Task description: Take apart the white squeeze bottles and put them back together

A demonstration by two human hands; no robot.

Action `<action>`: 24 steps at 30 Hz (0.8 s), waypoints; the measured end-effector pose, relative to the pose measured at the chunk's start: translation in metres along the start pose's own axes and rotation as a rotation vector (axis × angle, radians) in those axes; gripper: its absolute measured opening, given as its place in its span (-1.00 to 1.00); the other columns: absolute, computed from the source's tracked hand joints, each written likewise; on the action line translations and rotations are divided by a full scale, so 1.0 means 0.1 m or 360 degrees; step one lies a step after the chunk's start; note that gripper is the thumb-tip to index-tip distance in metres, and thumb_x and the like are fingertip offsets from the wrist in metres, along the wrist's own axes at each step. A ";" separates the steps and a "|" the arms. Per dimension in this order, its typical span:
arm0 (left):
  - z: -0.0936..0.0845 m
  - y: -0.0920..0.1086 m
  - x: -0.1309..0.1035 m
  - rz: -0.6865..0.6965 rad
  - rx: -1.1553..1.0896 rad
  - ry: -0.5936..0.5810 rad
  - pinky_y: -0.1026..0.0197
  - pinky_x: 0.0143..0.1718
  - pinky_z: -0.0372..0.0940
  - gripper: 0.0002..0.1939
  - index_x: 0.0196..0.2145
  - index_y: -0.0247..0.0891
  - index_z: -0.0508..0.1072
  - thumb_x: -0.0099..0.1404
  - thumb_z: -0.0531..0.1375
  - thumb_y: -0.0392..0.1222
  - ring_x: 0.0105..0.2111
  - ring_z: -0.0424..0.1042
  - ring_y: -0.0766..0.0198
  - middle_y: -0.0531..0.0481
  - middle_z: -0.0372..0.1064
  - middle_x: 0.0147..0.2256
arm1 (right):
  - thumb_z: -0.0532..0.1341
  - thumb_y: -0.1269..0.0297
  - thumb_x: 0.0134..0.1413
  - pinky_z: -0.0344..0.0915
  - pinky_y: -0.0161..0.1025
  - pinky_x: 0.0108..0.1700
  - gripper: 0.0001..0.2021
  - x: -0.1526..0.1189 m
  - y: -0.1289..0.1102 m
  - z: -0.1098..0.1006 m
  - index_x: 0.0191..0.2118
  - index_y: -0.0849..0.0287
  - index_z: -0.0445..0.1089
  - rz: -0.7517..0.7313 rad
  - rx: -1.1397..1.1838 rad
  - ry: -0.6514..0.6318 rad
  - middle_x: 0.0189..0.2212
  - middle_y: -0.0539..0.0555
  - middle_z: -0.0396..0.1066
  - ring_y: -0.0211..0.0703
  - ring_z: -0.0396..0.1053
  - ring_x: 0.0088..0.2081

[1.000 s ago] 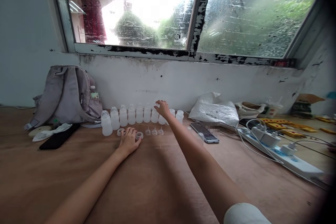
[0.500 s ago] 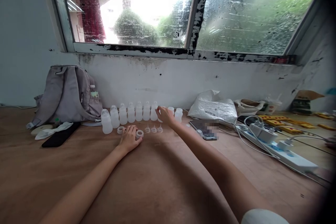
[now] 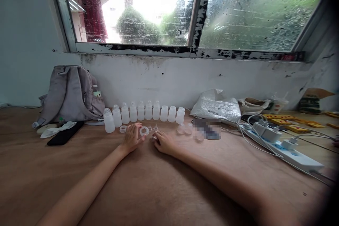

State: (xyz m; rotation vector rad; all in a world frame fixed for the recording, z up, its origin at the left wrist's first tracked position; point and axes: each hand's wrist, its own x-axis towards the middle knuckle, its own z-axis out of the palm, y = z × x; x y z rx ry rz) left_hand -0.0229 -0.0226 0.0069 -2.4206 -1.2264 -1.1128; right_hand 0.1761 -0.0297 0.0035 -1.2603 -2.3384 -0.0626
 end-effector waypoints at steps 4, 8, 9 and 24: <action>0.01 0.14 0.01 -0.0014 -0.0065 0.0004 0.14 -0.09 0.04 -0.70 -0.16 -0.27 0.14 0.20 -0.02 -0.06 -0.09 0.18 0.17 -0.14 0.20 -0.10 | 0.07 0.48 -0.15 0.17 -0.29 -0.23 -0.69 -0.05 -0.03 0.08 -0.19 0.20 0.27 -0.0074 0.0297 0.0093 -0.35 0.09 0.33 -0.17 0.27 -0.28; 0.08 0.28 0.01 -0.0032 0.0013 -0.0128 0.12 -0.11 0.05 -0.68 -0.17 -0.29 0.18 0.20 -0.02 -0.03 -0.12 0.18 0.15 -0.12 0.23 -0.14 | 0.01 0.57 -0.21 0.19 -0.34 -0.36 -0.58 0.00 0.07 0.07 -0.12 0.22 0.20 0.0186 0.0677 0.0145 -0.52 -0.02 0.31 -0.27 0.26 -0.47; 0.11 0.30 0.01 -0.0044 0.0042 -0.0174 0.11 -0.12 0.05 -0.68 -0.17 -0.29 0.19 0.21 -0.03 -0.02 -0.13 0.18 0.14 -0.12 0.24 -0.16 | 0.00 0.58 -0.21 0.19 -0.35 -0.37 -0.59 0.02 0.09 0.07 -0.13 0.23 0.20 0.0263 0.0738 0.0176 -0.54 -0.03 0.31 -0.28 0.26 -0.48; 0.16 0.27 -0.02 -0.0189 0.0037 -0.0499 0.11 -0.18 0.08 -0.72 -0.31 -0.25 0.25 0.14 0.04 0.01 -0.20 0.21 0.13 -0.07 0.26 -0.26 | 0.01 0.55 -0.12 0.19 -0.32 -0.29 -0.68 -0.09 -0.08 -0.01 -0.19 0.16 0.23 -0.0153 0.0318 0.0159 -0.28 0.09 0.24 -0.21 0.25 -0.32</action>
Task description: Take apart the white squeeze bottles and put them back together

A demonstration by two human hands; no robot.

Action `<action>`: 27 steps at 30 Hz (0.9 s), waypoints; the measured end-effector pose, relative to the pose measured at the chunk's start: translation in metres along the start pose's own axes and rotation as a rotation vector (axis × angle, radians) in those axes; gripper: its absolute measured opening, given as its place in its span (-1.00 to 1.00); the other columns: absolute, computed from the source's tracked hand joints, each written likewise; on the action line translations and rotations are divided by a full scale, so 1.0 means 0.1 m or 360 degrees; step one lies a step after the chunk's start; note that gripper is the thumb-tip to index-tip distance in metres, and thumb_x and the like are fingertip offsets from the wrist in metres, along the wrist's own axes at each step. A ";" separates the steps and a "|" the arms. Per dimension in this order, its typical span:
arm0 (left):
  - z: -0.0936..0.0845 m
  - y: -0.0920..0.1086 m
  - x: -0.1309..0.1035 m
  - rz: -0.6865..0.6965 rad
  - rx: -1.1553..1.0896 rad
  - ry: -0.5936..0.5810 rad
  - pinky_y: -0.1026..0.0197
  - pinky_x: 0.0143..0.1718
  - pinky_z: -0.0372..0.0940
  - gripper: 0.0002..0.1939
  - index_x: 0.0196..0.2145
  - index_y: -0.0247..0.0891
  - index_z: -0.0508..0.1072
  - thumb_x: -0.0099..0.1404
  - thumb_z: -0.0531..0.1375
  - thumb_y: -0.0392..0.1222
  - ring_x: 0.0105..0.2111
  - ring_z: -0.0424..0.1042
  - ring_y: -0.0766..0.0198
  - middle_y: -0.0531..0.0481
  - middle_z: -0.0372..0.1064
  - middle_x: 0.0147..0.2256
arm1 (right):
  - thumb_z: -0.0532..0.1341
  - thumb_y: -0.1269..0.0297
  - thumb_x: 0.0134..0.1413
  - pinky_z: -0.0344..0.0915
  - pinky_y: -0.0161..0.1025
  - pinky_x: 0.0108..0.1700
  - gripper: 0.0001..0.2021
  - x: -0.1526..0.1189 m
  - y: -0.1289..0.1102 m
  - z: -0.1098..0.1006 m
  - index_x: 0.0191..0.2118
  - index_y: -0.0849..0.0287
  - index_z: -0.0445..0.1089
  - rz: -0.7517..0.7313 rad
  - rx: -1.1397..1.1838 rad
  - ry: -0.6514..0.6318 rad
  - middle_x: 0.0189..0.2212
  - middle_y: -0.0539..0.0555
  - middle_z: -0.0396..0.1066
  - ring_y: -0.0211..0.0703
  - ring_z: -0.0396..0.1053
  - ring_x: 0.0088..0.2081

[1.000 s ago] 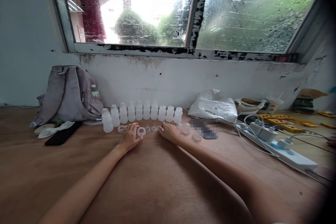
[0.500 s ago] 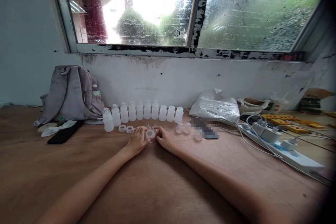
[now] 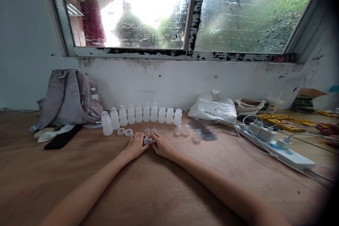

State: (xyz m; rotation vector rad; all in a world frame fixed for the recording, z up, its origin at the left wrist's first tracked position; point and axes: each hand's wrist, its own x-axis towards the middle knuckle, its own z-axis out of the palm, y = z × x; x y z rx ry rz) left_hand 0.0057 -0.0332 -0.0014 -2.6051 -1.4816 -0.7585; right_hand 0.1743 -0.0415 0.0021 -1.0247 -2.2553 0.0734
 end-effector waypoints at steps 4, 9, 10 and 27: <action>-0.02 -0.02 -0.01 0.0060 0.0005 0.0005 0.11 -0.17 0.08 -0.73 -0.32 -0.24 0.25 0.13 0.06 0.01 -0.17 0.20 0.13 -0.07 0.27 -0.25 | 0.06 0.55 -0.19 0.18 -0.27 -0.20 -0.66 0.00 -0.03 -0.05 -0.20 0.17 0.23 -0.0038 0.0038 -0.0062 -0.29 0.08 0.24 -0.16 0.23 -0.27; 0.00 -0.04 0.00 0.0110 0.0022 0.0039 0.12 -0.18 0.09 -0.77 -0.34 -0.25 0.26 0.10 0.09 -0.04 -0.19 0.21 0.13 -0.07 0.28 -0.27 | 0.09 0.41 -0.05 0.19 -0.30 -0.27 -0.79 0.06 0.02 0.00 -0.21 0.14 0.27 0.0030 0.0200 -0.0032 -0.36 0.03 0.24 -0.26 0.23 -0.39; 0.00 -0.04 0.01 0.0105 0.0020 0.0040 0.12 -0.19 0.09 -0.77 -0.34 -0.25 0.26 0.09 0.10 -0.05 -0.19 0.21 0.13 -0.07 0.28 -0.28 | 0.09 0.38 -0.03 0.19 -0.32 -0.30 -0.82 0.09 0.04 0.03 -0.23 0.15 0.28 0.0050 0.0228 -0.0013 -0.37 0.02 0.24 -0.28 0.23 -0.42; -0.18 0.06 -0.05 0.0266 -0.0673 0.0168 0.18 -0.11 0.17 -0.68 -0.13 -0.21 0.18 0.15 0.06 -0.13 -0.15 0.27 0.23 -0.06 0.27 -0.16 | -0.03 0.24 0.09 0.13 -0.35 -0.44 -0.82 0.17 0.02 0.08 -0.46 0.15 0.17 0.0205 0.0523 0.0391 -0.54 -0.02 0.20 -0.28 0.16 -0.50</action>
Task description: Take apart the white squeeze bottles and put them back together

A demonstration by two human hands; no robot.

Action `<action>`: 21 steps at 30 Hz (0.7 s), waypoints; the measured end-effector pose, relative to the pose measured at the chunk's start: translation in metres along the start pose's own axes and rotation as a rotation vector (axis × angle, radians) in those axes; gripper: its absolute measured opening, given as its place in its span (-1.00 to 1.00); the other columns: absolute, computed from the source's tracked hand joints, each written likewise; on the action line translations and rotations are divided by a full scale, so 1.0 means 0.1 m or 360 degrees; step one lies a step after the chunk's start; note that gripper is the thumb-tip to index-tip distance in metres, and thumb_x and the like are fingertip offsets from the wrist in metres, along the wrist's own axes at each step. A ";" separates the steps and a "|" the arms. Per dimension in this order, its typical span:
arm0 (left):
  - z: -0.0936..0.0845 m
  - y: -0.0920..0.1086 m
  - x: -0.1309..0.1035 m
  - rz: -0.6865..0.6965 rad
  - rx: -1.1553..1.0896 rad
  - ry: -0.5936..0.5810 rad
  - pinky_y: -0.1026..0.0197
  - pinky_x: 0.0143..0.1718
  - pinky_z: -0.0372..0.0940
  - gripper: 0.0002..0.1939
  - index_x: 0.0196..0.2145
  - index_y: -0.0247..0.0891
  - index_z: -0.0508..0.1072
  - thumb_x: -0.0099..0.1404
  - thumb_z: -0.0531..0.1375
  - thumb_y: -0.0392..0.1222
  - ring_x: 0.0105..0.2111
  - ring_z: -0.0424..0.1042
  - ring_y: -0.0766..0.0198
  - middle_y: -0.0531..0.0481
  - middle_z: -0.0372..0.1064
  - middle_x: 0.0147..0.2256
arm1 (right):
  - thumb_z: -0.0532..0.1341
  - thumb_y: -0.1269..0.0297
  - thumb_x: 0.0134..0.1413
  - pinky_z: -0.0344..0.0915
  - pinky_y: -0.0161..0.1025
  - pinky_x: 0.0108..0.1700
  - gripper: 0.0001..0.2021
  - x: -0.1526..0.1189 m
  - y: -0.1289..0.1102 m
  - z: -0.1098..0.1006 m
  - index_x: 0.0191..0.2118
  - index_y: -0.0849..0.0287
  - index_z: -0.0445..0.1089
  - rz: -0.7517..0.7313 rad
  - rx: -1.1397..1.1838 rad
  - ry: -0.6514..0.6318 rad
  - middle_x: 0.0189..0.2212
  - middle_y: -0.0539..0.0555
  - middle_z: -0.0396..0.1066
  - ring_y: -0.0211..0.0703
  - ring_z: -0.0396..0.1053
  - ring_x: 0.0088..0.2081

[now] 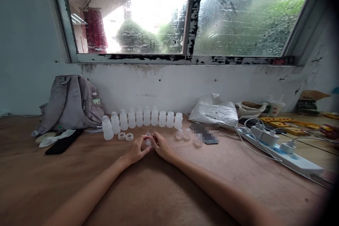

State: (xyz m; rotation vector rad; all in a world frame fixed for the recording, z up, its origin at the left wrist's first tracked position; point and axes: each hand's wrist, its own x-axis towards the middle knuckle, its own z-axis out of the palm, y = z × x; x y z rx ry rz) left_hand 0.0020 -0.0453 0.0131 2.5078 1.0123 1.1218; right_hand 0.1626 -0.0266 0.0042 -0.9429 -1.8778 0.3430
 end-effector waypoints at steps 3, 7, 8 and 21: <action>0.01 0.02 -0.01 0.0047 -0.0118 -0.0056 0.23 -0.16 0.20 -0.78 -0.19 -0.21 0.22 0.18 0.02 -0.15 -0.22 0.31 0.28 -0.01 0.32 -0.24 | -0.08 0.18 0.11 0.11 -0.36 -0.46 -0.72 0.02 0.00 -0.02 -0.55 0.16 0.12 0.0145 0.0071 -0.0019 -0.59 -0.05 0.18 -0.29 0.15 -0.53; 0.06 0.00 0.01 -0.0155 -0.0174 0.0016 0.29 -0.38 0.24 -0.84 -0.30 -0.23 0.25 0.20 -0.02 -0.15 -0.42 0.36 0.32 0.02 0.35 -0.40 | -0.14 0.10 0.12 0.12 -0.37 -0.55 -0.70 0.03 -0.02 -0.06 -0.46 0.15 0.17 0.0373 0.0340 -0.0056 -0.63 -0.07 0.19 -0.31 0.18 -0.61; 0.07 -0.02 0.02 -0.0232 -0.0180 0.0064 0.30 -0.42 0.24 -0.85 -0.32 -0.24 0.25 0.18 -0.02 -0.15 -0.46 0.35 0.32 0.04 0.35 -0.44 | -0.14 0.10 0.12 0.11 -0.38 -0.58 -0.71 0.02 -0.03 -0.06 -0.39 0.15 0.18 0.0393 0.0386 -0.0093 -0.63 -0.08 0.19 -0.32 0.17 -0.64; 0.06 0.02 0.01 -0.0238 -0.0226 0.0116 0.35 -0.50 0.21 -0.87 -0.37 -0.24 0.26 0.16 0.03 -0.15 -0.55 0.30 0.39 0.08 0.30 -0.51 | 0.06 0.45 -0.16 0.05 -0.41 -0.51 -0.89 -0.02 -0.02 -0.02 -0.40 0.16 0.17 -0.0009 -0.0020 -0.0188 -0.60 -0.09 0.21 -0.34 0.14 -0.57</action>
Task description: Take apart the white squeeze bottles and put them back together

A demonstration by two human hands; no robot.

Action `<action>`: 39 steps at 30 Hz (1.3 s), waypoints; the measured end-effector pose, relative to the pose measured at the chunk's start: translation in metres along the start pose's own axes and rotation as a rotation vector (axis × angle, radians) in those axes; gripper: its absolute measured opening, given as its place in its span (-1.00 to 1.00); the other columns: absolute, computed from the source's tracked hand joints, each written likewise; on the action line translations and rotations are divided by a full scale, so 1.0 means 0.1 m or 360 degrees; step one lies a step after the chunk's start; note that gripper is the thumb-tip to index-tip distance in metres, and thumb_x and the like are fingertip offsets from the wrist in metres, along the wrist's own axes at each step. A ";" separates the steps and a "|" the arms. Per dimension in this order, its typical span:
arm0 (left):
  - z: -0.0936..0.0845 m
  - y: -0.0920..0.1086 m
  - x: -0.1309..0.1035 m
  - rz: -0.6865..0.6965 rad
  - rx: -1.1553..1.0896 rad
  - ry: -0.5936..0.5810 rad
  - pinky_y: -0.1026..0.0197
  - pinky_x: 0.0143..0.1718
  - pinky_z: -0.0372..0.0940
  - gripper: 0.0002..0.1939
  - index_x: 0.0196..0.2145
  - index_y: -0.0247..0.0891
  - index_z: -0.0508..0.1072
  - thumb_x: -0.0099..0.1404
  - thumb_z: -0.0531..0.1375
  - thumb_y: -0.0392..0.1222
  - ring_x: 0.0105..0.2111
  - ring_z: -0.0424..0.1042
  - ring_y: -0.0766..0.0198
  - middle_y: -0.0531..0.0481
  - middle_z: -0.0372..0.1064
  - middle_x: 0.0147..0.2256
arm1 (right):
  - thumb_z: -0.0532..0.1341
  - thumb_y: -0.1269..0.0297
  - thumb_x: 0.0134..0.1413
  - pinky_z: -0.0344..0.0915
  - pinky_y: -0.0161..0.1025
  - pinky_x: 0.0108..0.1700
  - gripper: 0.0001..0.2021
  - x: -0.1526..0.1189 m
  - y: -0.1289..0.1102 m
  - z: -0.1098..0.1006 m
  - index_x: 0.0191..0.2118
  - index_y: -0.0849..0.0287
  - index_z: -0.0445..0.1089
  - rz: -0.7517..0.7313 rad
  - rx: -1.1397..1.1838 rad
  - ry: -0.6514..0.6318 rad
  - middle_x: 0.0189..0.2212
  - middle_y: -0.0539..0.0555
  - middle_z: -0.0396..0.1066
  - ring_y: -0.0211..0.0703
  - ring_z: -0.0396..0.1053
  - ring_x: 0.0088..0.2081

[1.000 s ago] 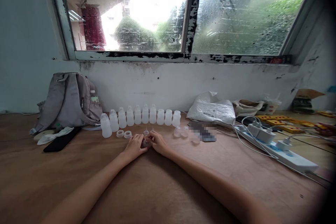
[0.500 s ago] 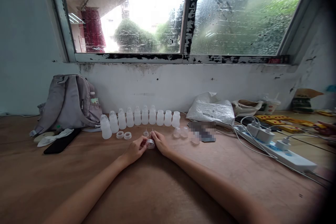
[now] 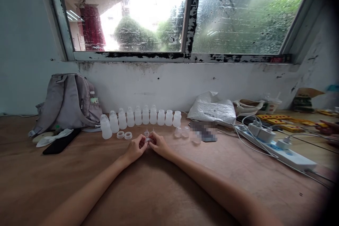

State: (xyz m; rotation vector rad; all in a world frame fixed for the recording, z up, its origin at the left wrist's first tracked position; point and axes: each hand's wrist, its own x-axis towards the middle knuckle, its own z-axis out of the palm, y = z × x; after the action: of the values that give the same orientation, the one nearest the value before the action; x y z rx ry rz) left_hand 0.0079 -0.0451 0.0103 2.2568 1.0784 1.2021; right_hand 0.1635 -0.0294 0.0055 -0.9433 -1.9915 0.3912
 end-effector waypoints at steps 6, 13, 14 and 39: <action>-0.02 0.01 -0.04 0.0146 0.0080 -0.0107 0.31 -0.41 0.22 -0.76 -0.21 -0.26 0.25 0.12 0.05 -0.24 -0.45 0.31 0.34 0.01 0.31 -0.40 | 0.05 0.43 -0.17 0.02 -0.41 -0.52 -0.88 -0.01 0.03 -0.02 -0.40 0.15 0.11 0.0066 0.0061 0.0019 -0.61 -0.12 0.18 -0.34 0.11 -0.58; 0.00 -0.02 -0.05 0.0217 0.0226 -0.0219 0.31 -0.44 0.19 -0.76 -0.23 -0.26 0.22 0.08 0.03 -0.32 -0.51 0.27 0.36 0.01 0.28 -0.39 | 0.04 0.48 -0.25 -0.01 -0.43 -0.54 -0.79 0.00 0.10 0.01 -0.38 0.14 0.08 0.0083 0.0069 -0.0077 -0.65 -0.16 0.19 -0.35 0.10 -0.60; 0.00 -0.01 -0.04 0.0221 0.0243 -0.0211 0.30 -0.44 0.19 -0.76 -0.23 -0.26 0.22 0.08 0.03 -0.31 -0.51 0.27 0.35 0.01 0.27 -0.40 | 0.03 0.49 -0.25 -0.01 -0.43 -0.53 -0.80 0.01 0.10 0.02 -0.38 0.13 0.08 0.0078 0.0051 -0.0071 -0.64 -0.15 0.19 -0.35 0.10 -0.60; 0.06 -0.19 0.06 -0.0752 -0.1027 0.0134 0.34 -0.55 0.29 -0.64 -0.19 -0.26 0.22 0.10 0.12 -0.02 -0.45 0.35 0.33 -0.02 0.31 -0.41 | 0.07 0.42 -0.15 0.15 -0.43 -0.53 -0.80 -0.01 -0.03 -0.02 -0.29 0.17 0.17 0.0043 0.0244 -0.0090 -0.41 -0.02 0.29 -0.40 0.22 -0.59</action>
State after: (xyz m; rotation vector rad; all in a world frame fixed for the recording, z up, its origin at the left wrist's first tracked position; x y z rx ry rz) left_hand 0.0064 -0.0278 -0.0017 1.3857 0.9892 1.2153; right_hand 0.1644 -0.0322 0.0081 -0.8718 -1.9703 0.5828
